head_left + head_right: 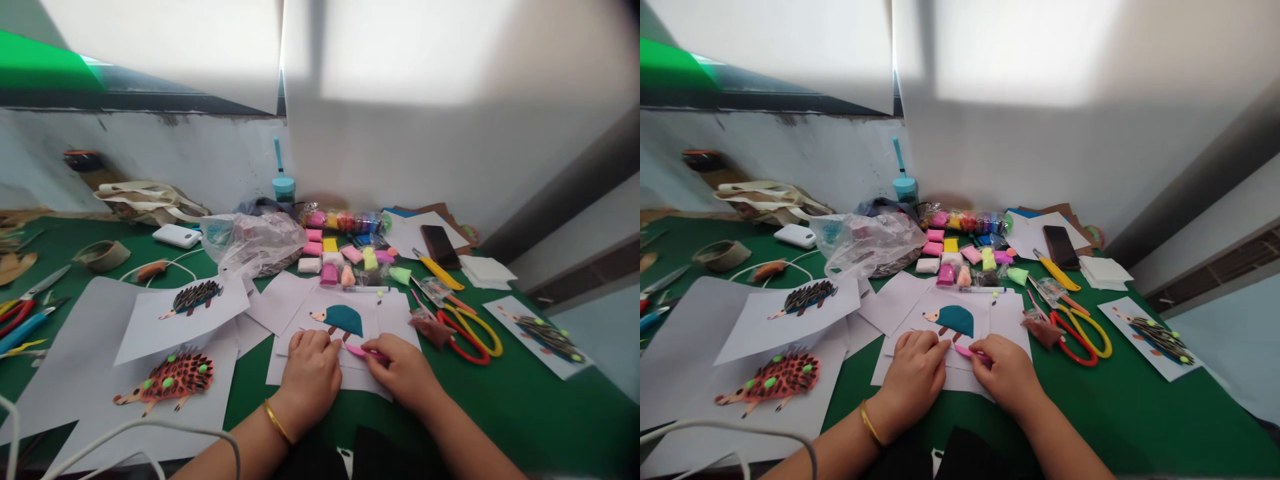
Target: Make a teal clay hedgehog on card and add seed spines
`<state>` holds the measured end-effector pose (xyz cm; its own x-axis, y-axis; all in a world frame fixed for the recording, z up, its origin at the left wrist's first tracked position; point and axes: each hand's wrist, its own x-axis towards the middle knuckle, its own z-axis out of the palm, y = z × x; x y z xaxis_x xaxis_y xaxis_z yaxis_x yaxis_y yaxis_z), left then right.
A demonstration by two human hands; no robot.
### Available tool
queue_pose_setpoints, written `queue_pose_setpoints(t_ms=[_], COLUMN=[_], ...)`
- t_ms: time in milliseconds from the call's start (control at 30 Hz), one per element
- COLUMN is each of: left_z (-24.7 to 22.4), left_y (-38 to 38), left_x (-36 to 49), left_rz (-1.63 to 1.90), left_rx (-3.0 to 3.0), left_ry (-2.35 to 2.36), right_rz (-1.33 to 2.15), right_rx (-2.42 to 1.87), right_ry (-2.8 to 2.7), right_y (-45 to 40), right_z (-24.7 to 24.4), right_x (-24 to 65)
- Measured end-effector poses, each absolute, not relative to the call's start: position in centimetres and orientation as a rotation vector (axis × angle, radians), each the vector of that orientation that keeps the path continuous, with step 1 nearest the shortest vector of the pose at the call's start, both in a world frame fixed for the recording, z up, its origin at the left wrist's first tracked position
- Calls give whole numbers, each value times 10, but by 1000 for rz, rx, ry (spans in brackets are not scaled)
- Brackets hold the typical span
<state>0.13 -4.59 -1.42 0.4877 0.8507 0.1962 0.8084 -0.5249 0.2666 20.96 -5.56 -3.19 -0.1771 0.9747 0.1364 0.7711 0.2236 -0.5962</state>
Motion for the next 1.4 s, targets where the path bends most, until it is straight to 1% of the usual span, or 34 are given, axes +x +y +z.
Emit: queue_pose_setpoints(t_ms=[267, 1400], left_z=[-16, -18], left_y=[-46, -46], left_x=[1, 0], left_rz=[456, 489], left_rx=[2575, 2584], left_ry=[1447, 1431], right_rz=[634, 573], right_rx=[-1607, -1620], right_ry=[-1967, -1996], right_y=[-56, -55], right_z=[-32, -32], right_x=[212, 207])
